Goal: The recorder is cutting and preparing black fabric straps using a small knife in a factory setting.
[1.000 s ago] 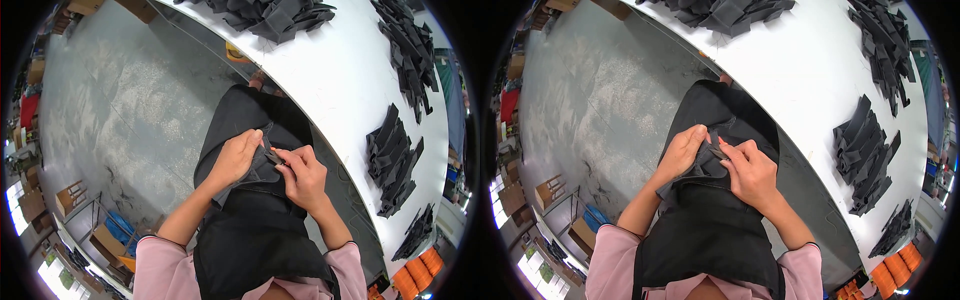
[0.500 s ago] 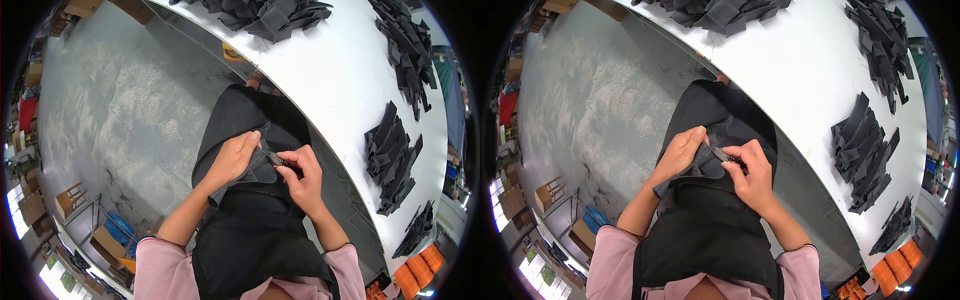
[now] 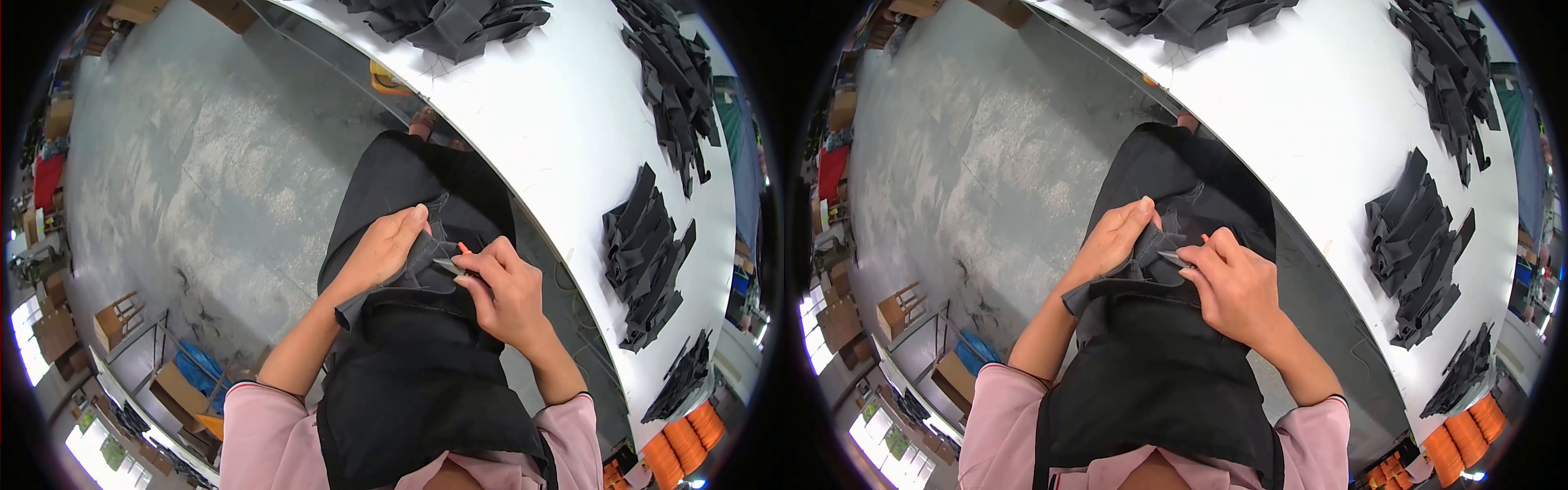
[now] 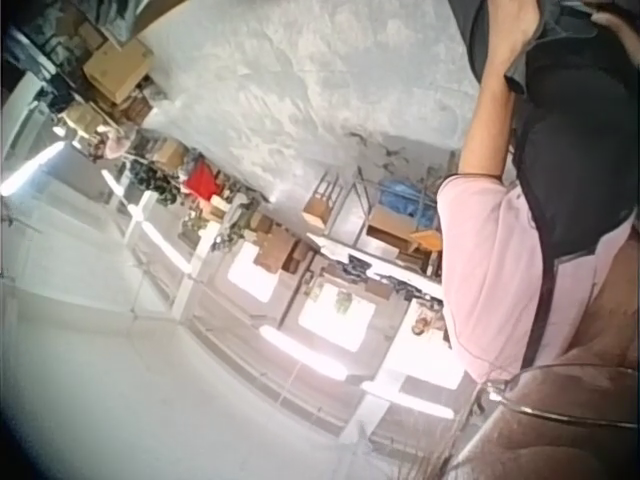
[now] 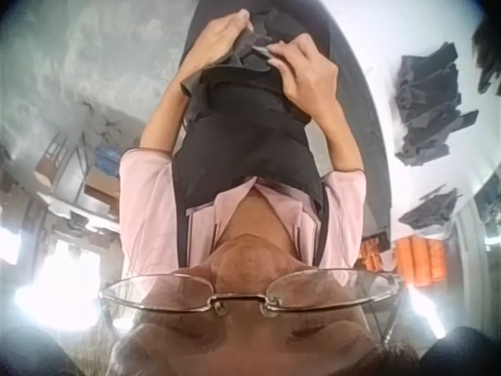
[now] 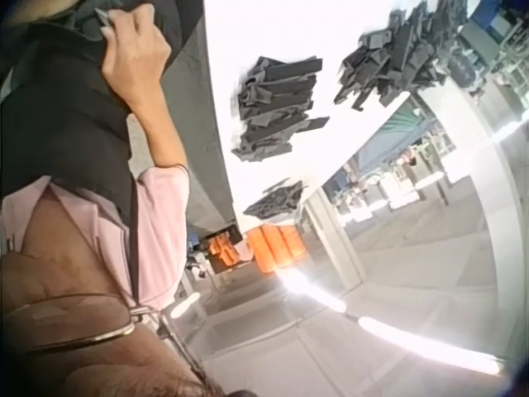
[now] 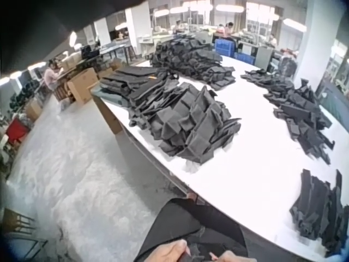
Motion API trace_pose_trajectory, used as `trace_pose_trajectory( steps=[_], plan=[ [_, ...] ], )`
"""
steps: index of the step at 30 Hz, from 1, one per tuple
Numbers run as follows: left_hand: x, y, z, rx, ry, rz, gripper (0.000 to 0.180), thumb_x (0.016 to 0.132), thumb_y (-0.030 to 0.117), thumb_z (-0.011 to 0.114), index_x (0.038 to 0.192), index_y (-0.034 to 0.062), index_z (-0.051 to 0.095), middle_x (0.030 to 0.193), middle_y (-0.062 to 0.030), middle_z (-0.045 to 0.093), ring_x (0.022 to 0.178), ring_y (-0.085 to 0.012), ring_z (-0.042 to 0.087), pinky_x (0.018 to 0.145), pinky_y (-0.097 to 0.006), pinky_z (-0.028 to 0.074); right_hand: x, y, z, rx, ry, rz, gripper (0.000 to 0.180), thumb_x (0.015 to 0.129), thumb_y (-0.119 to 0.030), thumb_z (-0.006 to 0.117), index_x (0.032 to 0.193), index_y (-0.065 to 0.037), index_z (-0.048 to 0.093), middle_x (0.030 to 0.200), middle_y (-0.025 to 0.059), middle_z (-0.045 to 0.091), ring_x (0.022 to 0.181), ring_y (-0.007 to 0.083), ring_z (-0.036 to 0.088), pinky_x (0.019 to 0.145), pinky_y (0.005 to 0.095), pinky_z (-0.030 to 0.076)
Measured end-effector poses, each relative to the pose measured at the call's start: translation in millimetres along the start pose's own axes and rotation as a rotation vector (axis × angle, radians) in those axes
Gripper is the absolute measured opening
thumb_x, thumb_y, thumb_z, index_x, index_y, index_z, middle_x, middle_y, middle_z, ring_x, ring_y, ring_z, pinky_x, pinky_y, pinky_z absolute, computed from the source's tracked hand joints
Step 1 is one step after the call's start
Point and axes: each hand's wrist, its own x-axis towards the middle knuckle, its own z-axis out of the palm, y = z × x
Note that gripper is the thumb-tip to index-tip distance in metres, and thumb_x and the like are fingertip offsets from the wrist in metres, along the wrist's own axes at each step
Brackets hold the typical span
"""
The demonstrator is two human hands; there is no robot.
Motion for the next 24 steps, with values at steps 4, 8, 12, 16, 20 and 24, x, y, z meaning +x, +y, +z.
trace_pose_trajectory(
  steps=[4,8,12,16,20,24],
  plan=[
    [-1,2,2,-0.030,-0.004,0.021,0.047,0.098,0.042,0.035,0.078,0.0038,0.054,0.067,0.0028,0.045,0.066,-0.0063,0.040,0.062,-0.022,0.036,8,1,-1,-0.039,-0.109,-0.079,0.024,0.066,-0.003,0.070,0.089,-0.006,0.063,0.073,0.0058,0.052,0.060,0.0215,0.055,0.052,0.0294,0.044],
    [-1,2,1,-0.015,-0.022,0.026,0.048,0.097,0.041,0.034,0.080,0.0003,0.052,0.069,-0.0046,0.049,0.068,-0.0128,0.045,0.068,-0.028,0.041,11,-2,3,-0.053,-0.119,-0.092,0.025,0.065,-0.004,0.071,0.089,-0.006,0.063,0.073,0.0052,0.052,0.060,0.0214,0.056,0.052,0.0300,0.044],
    [-2,1,0,-0.046,-0.040,-0.017,0.048,0.098,0.041,0.034,0.080,0.0001,0.052,0.070,-0.0045,0.050,0.070,-0.0126,0.046,0.070,-0.027,0.041,10,-4,5,-0.114,-0.088,-0.172,0.025,0.064,-0.004,0.071,0.088,-0.007,0.063,0.074,0.0050,0.052,0.059,0.0208,0.055,0.050,0.0301,0.043],
    [-1,0,1,-0.068,-0.047,-0.041,0.047,0.098,0.040,0.035,0.081,-0.0002,0.053,0.071,-0.0045,0.051,0.071,-0.0123,0.046,0.071,-0.027,0.041,6,-1,11,-0.076,-0.010,-0.147,0.023,0.066,-0.003,0.071,0.088,-0.006,0.063,0.073,0.0055,0.052,0.058,0.0205,0.055,0.049,0.0295,0.043],
    [-1,4,0,-0.089,-0.074,-0.034,0.047,0.098,0.040,0.035,0.081,-0.0005,0.054,0.072,-0.0044,0.052,0.070,-0.0121,0.046,0.071,-0.027,0.041,7,-1,9,0.044,0.032,-0.106,0.022,0.067,-0.002,0.070,0.088,-0.004,0.063,0.073,0.0066,0.051,0.058,0.0207,0.054,0.050,0.0287,0.043],
    [-1,2,-1,-0.010,-0.001,-0.020,0.045,0.097,0.039,0.037,0.084,-0.0007,0.053,0.071,-0.0036,0.051,0.070,-0.0118,0.047,0.070,-0.027,0.041,7,-4,3,0.127,0.000,0.062,0.023,0.068,-0.003,0.070,0.089,-0.006,0.062,0.076,0.0076,0.051,0.059,0.0222,0.055,0.051,0.0291,0.043]
  ],
)
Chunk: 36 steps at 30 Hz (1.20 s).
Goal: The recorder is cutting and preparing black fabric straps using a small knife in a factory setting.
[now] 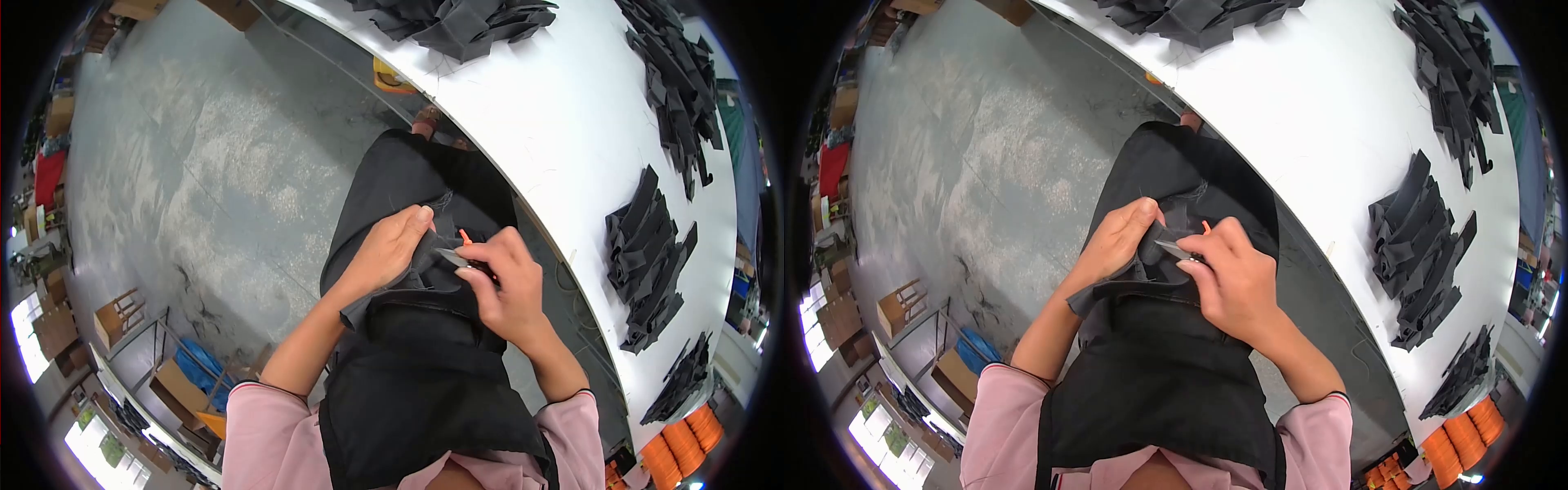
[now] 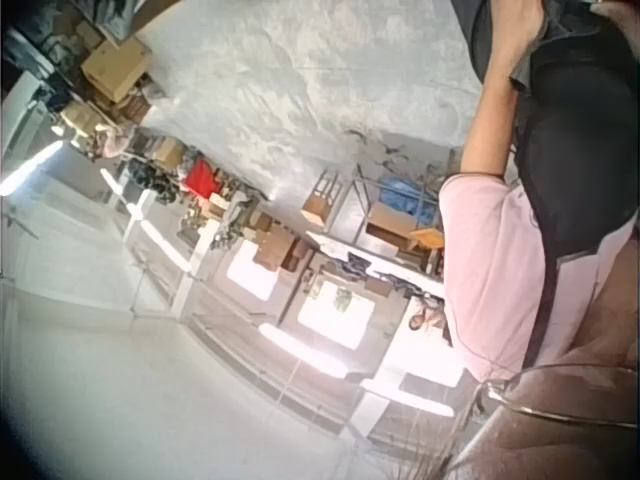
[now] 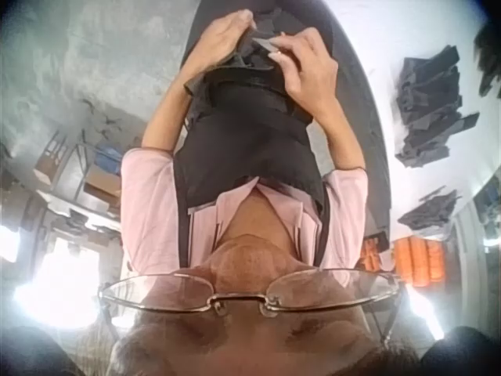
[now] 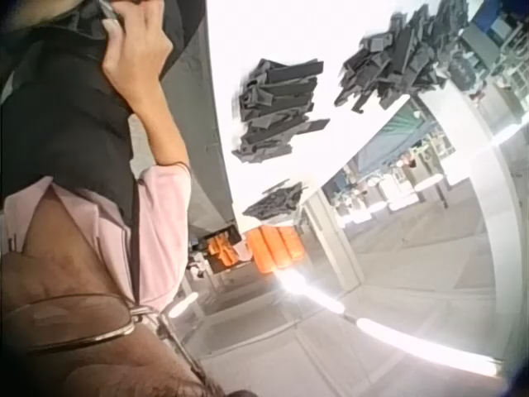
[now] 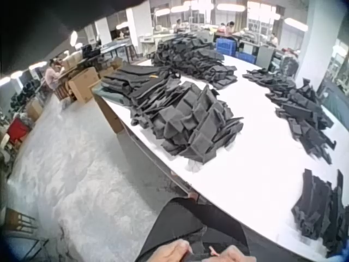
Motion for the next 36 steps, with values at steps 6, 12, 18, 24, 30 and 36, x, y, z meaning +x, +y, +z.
trace_pose_trajectory(
  steps=[6,12,18,24,30,36],
  plan=[
    [-4,11,7,-0.173,-0.013,-0.028,0.025,0.094,0.026,0.049,0.098,0.0011,0.051,0.082,-0.0028,0.053,0.076,-0.0104,0.051,0.071,-0.024,0.043,-13,13,14,0.000,0.011,-0.002,0.026,0.061,-0.001,0.068,0.084,-0.009,0.061,0.074,0.0063,0.048,0.055,0.0228,0.055,0.048,0.0315,0.043],
    [-9,12,-1,-0.324,-0.147,-0.044,0.035,0.078,0.000,0.057,0.111,0.0042,0.044,0.106,-0.0068,0.050,0.101,-0.0137,0.048,0.079,-0.026,0.044,-10,42,11,-0.168,0.198,-0.200,0.029,0.047,0.003,0.064,0.074,-0.009,0.065,0.062,0.0034,0.043,0.050,0.0186,0.049,0.043,0.0288,0.038],
    [-13,-10,33,-0.645,0.037,-0.044,0.051,0.071,-0.007,0.052,0.116,0.0080,0.035,0.102,-0.0055,0.050,0.090,-0.0101,0.052,0.078,-0.022,0.042,5,59,28,0.262,0.063,0.124,0.033,0.059,0.009,0.060,0.089,-0.005,0.063,0.074,0.0069,0.049,0.065,0.0183,0.051,0.054,0.0262,0.041],
    [-8,-8,44,-0.565,0.248,0.028,0.052,0.072,-0.010,0.052,0.118,0.0043,0.031,0.105,-0.0092,0.050,0.093,-0.0117,0.052,0.080,-0.025,0.045,-25,13,5,0.035,0.145,0.232,0.037,0.070,-0.002,0.067,0.106,-0.008,0.059,0.087,0.0082,0.050,0.065,0.0199,0.055,0.057,0.0288,0.045],
    [-6,-13,48,-0.311,0.336,0.088,0.052,0.072,-0.005,0.054,0.118,0.0010,0.031,0.107,-0.0137,0.047,0.094,-0.0152,0.047,0.084,-0.027,0.040,-17,2,-1,-0.282,0.044,0.124,0.034,0.068,-0.004,0.070,0.100,-0.006,0.061,0.080,0.0066,0.049,0.061,0.0225,0.054,0.052,0.0305,0.043],
    [-7,-10,50,-0.321,0.335,0.103,0.052,0.072,-0.004,0.056,0.117,0.0005,0.031,0.106,-0.0148,0.048,0.093,-0.0155,0.047,0.085,-0.027,0.039,-11,4,2,-0.418,0.012,0.034,0.030,0.068,-0.005,0.070,0.097,-0.007,0.061,0.079,0.0062,0.048,0.058,0.0221,0.053,0.050,0.0314,0.041]
  ],
)
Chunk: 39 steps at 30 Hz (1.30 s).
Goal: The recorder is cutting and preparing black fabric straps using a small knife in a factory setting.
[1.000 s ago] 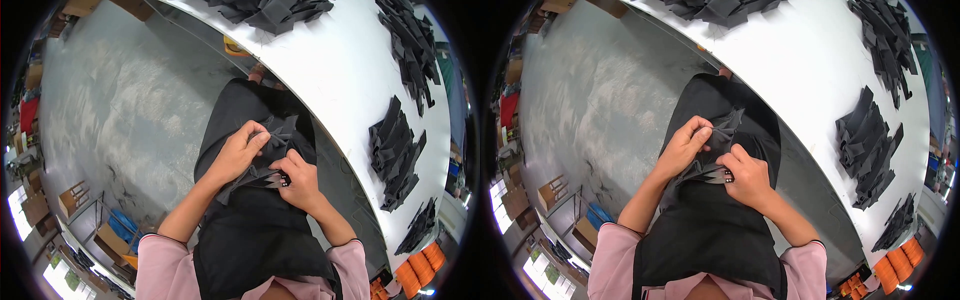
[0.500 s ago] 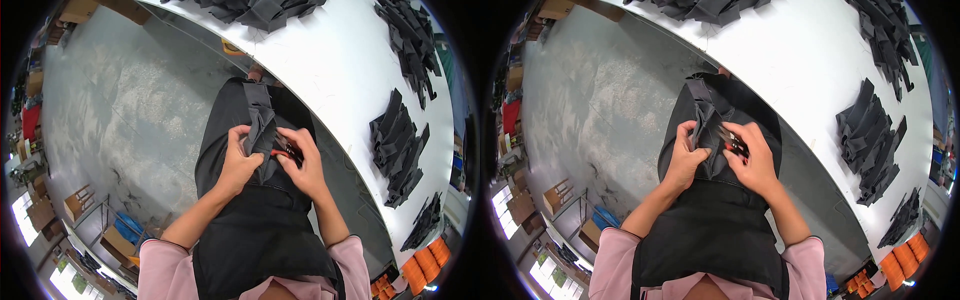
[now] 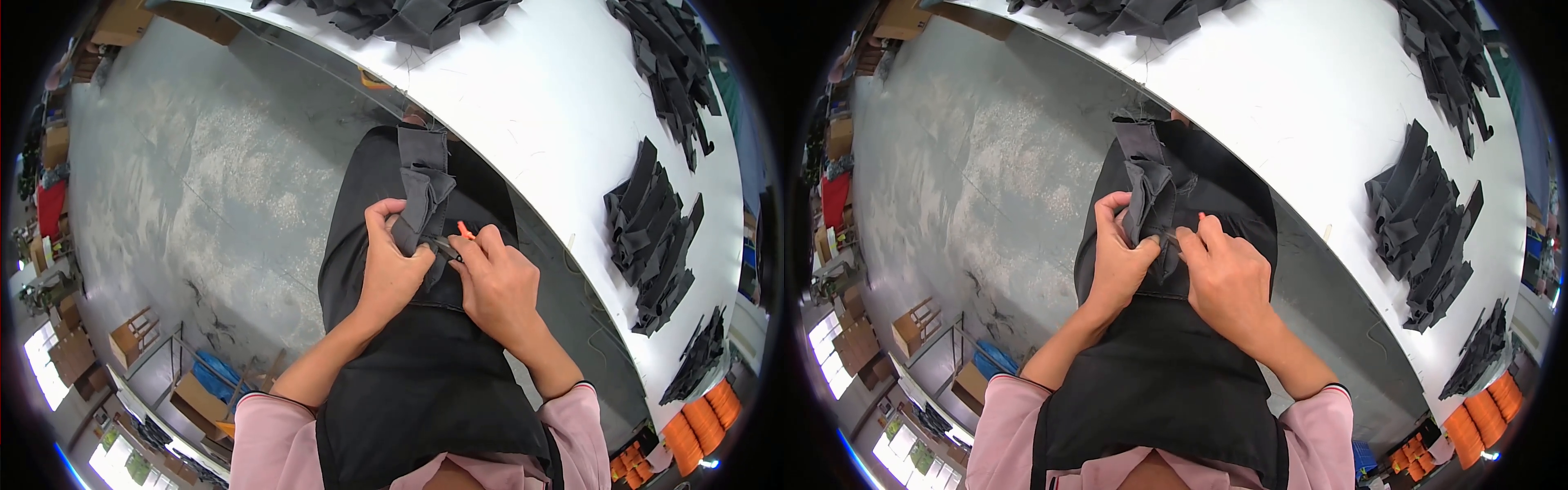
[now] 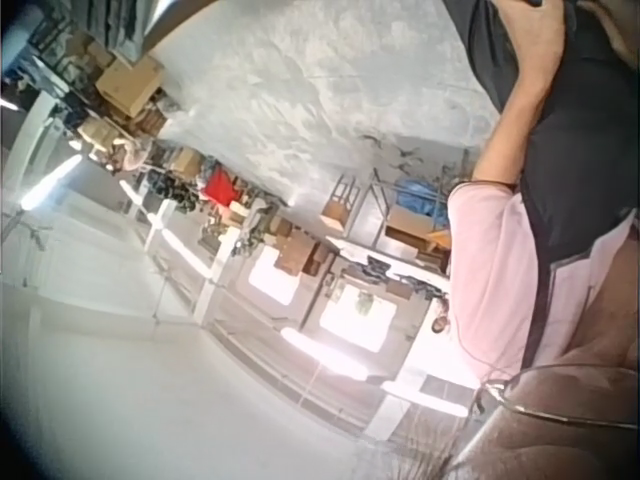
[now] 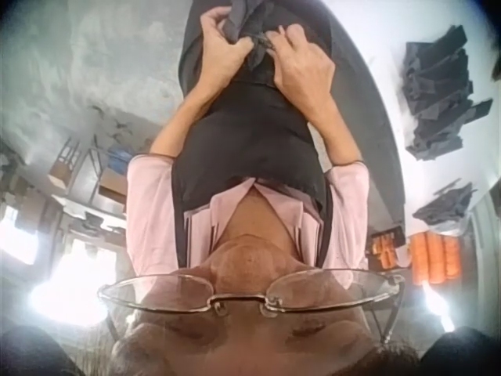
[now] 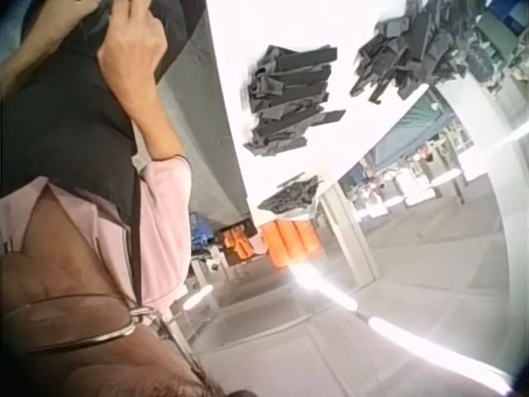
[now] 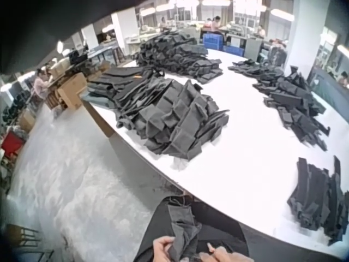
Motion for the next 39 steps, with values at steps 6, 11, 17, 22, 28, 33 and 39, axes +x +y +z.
trace_pose_trajectory(
  steps=[6,11,17,22,28,33,39],
  plan=[
    [1,-3,-1,0.018,-0.001,-0.002,0.053,0.072,-0.004,0.056,0.118,0.0003,0.030,0.108,-0.0161,0.048,0.096,-0.0154,0.047,0.085,-0.027,0.039,-6,3,2,0.117,0.036,0.113,0.026,0.069,-0.004,0.069,0.095,-0.007,0.062,0.080,0.0066,0.049,0.061,0.0233,0.056,0.053,0.0298,0.043],
    [3,-3,-3,-0.006,0.000,-0.008,0.053,0.072,-0.005,0.054,0.119,0.0007,0.030,0.109,-0.0162,0.048,0.097,-0.0158,0.048,0.086,-0.026,0.039,-5,4,3,0.284,0.049,0.190,0.024,0.071,-0.004,0.068,0.093,-0.008,0.062,0.079,0.0065,0.048,0.060,0.0218,0.055,0.053,0.0298,0.043],
    [5,12,-8,-0.270,-0.042,-0.135,0.042,0.080,-0.001,0.053,0.117,0.0028,0.032,0.106,-0.0124,0.048,0.093,-0.0144,0.052,0.081,-0.026,0.045,1,10,3,0.731,0.177,0.289,0.024,0.073,0.000,0.064,0.096,-0.003,0.058,0.081,0.0061,0.045,0.067,0.0136,0.051,0.056,0.0269,0.041],
    [14,13,-18,-0.529,-0.159,-0.198,0.033,0.092,0.020,0.054,0.115,0.0044,0.037,0.102,-0.0085,0.050,0.091,-0.0157,0.056,0.077,-0.033,0.052,16,-7,43,1.201,0.145,0.348,0.021,0.077,0.006,0.061,0.096,0.002,0.052,0.088,0.0068,0.045,0.070,0.0118,0.057,0.060,0.0219,0.045],
    [21,24,-20,-0.632,-0.203,-0.195,0.042,0.090,0.030,0.055,0.119,0.0031,0.039,0.107,-0.0151,0.054,0.103,-0.0255,0.057,0.089,-0.040,0.050,-17,-18,45,1.113,0.070,0.407,0.025,0.074,0.005,0.065,0.096,0.000,0.054,0.088,0.0068,0.047,0.063,0.0097,0.053,0.054,0.0203,0.043],
    [26,23,-27,-0.729,-0.269,-0.185,0.047,0.094,0.036,0.043,0.120,-0.0032,0.041,0.118,-0.0275,0.051,0.105,-0.0373,0.056,0.092,-0.045,0.048,-22,-19,35,0.674,0.165,0.193,0.029,0.069,0.003,0.069,0.095,-0.002,0.058,0.083,0.0081,0.051,0.063,0.0146,0.055,0.053,0.0249,0.044],
    [23,21,-29,-0.752,-0.298,-0.170,0.045,0.094,0.034,0.043,0.121,-0.0022,0.043,0.120,-0.0281,0.050,0.105,-0.0369,0.057,0.089,-0.044,0.050,-12,-21,31,0.565,0.190,0.033,0.030,0.067,0.002,0.071,0.094,-0.002,0.059,0.078,0.0092,0.052,0.060,0.0197,0.056,0.051,0.0281,0.045]
  ],
)
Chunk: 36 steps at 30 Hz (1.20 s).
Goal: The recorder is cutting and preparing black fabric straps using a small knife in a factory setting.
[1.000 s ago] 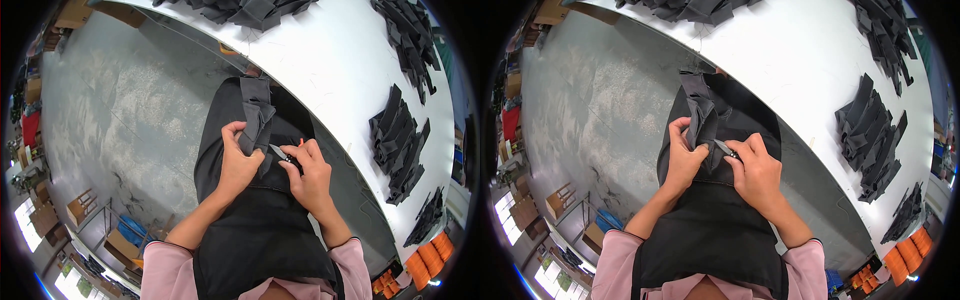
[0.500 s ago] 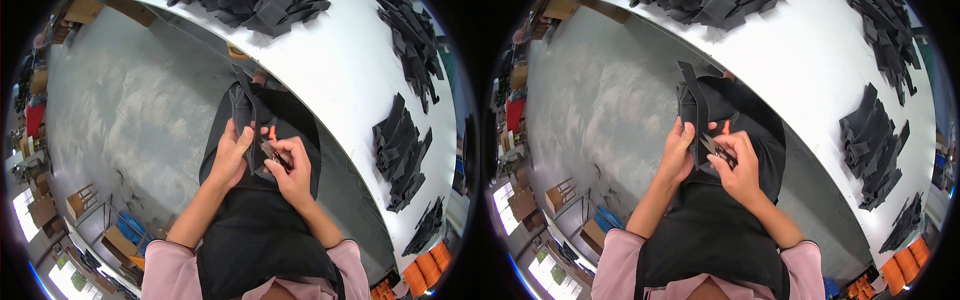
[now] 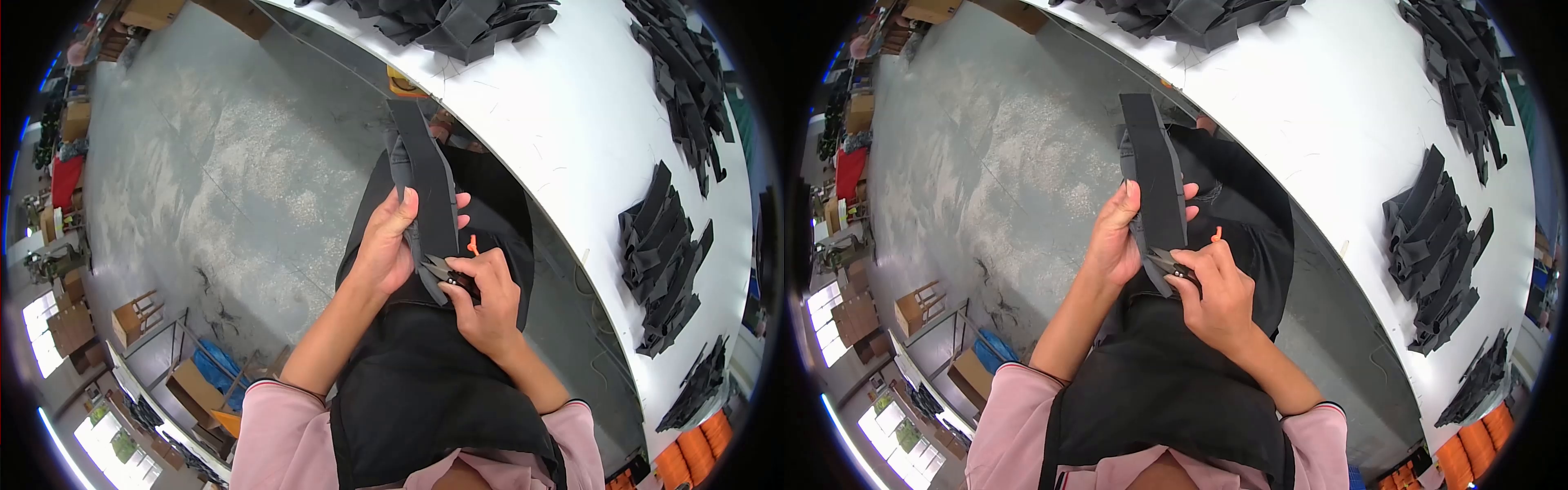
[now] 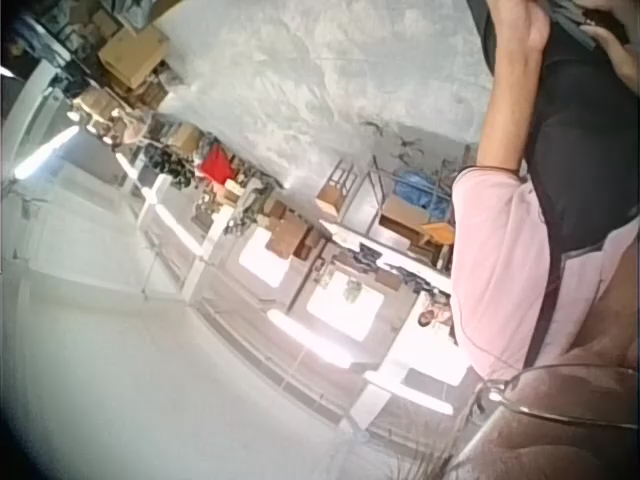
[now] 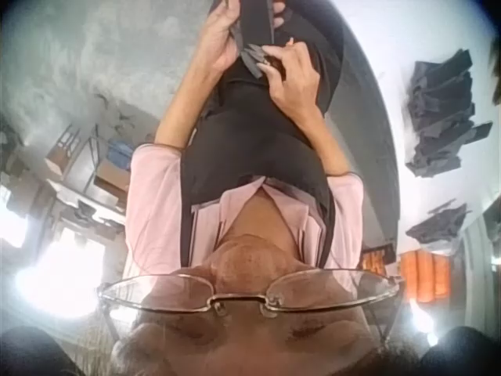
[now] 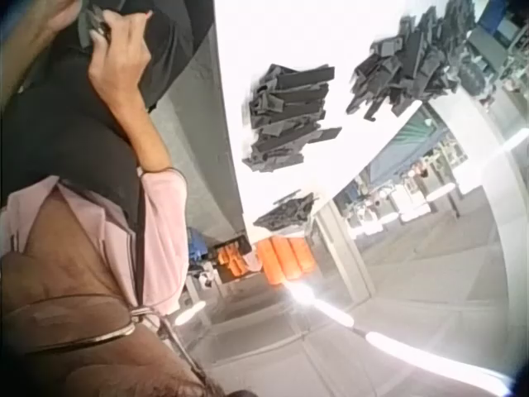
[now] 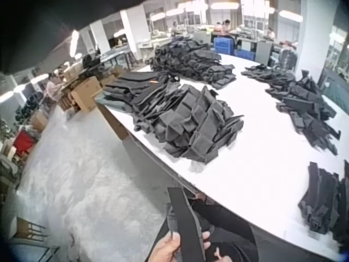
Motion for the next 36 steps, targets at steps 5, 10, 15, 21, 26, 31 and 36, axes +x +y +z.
trace_pose_trajectory(
  steps=[5,10,15,21,26,31,36],
  plan=[
    [-3,-1,1,-0.005,0.012,-0.005,0.044,0.094,0.033,0.043,0.121,-0.0015,0.043,0.120,-0.0279,0.050,0.103,-0.0365,0.058,0.087,-0.043,0.051,-3,3,3,-0.096,0.010,-0.089,0.030,0.067,0.004,0.070,0.094,-0.003,0.060,0.079,0.0095,0.055,0.062,0.0205,0.055,0.052,0.0277,0.045],
    [-5,0,2,0.016,0.023,0.015,0.044,0.094,0.032,0.044,0.123,-0.0017,0.041,0.121,-0.0289,0.050,0.104,-0.0374,0.057,0.088,-0.044,0.050,-5,-2,0,-0.082,0.079,-0.118,0.029,0.067,0.004,0.069,0.093,-0.002,0.061,0.077,0.0100,0.055,0.062,0.0224,0.055,0.053,0.0287,0.046],
    [-9,4,6,-0.002,0.031,0.026,0.042,0.095,0.029,0.044,0.123,-0.0026,0.041,0.122,-0.0294,0.048,0.106,-0.0375,0.055,0.090,-0.044,0.049,0,-5,-8,-0.076,0.035,-0.080,0.024,0.068,0.000,0.069,0.090,-0.003,0.060,0.074,0.0085,0.052,0.061,0.0214,0.056,0.052,0.0295,0.045],
    [-17,1,-6,0.024,0.037,0.049,0.036,0.094,0.017,0.047,0.124,-0.0022,0.042,0.123,-0.0220,0.051,0.108,-0.0297,0.055,0.094,-0.041,0.045,26,5,-10,-0.025,0.029,0.010,0.022,0.071,-0.002,0.067,0.091,-0.003,0.060,0.077,0.0076,0.051,0.061,0.0206,0.053,0.053,0.0288,0.044],
    [-21,2,-4,-0.041,0.050,0.025,0.036,0.092,0.012,0.050,0.124,-0.0008,0.043,0.121,-0.0154,0.053,0.110,-0.0265,0.054,0.096,-0.039,0.044,31,8,-5,-0.033,0.000,-0.083,0.024,0.068,-0.001,0.070,0.090,-0.004,0.062,0.075,0.0074,0.052,0.062,0.0204,0.053,0.054,0.0288,0.042],
    [-23,1,-7,-0.105,0.058,-0.002,0.037,0.091,0.013,0.051,0.125,-0.0007,0.043,0.123,-0.0162,0.052,0.111,-0.0270,0.053,0.096,-0.040,0.044,31,9,1,-0.141,0.053,-0.244,0.026,0.065,0.001,0.072,0.088,-0.004,0.064,0.072,0.0073,0.054,0.060,0.0207,0.053,0.053,0.0298,0.043],
    [-23,0,-13,-0.097,0.054,0.000,0.035,0.090,0.013,0.053,0.121,-0.0012,0.047,0.120,-0.0155,0.054,0.109,-0.0264,0.055,0.095,-0.040,0.044,17,8,1,-0.059,0.171,-0.197,0.024,0.065,0.002,0.072,0.086,-0.004,0.065,0.072,0.0079,0.054,0.060,0.0214,0.052,0.052,0.0290,0.042]
  ],
)
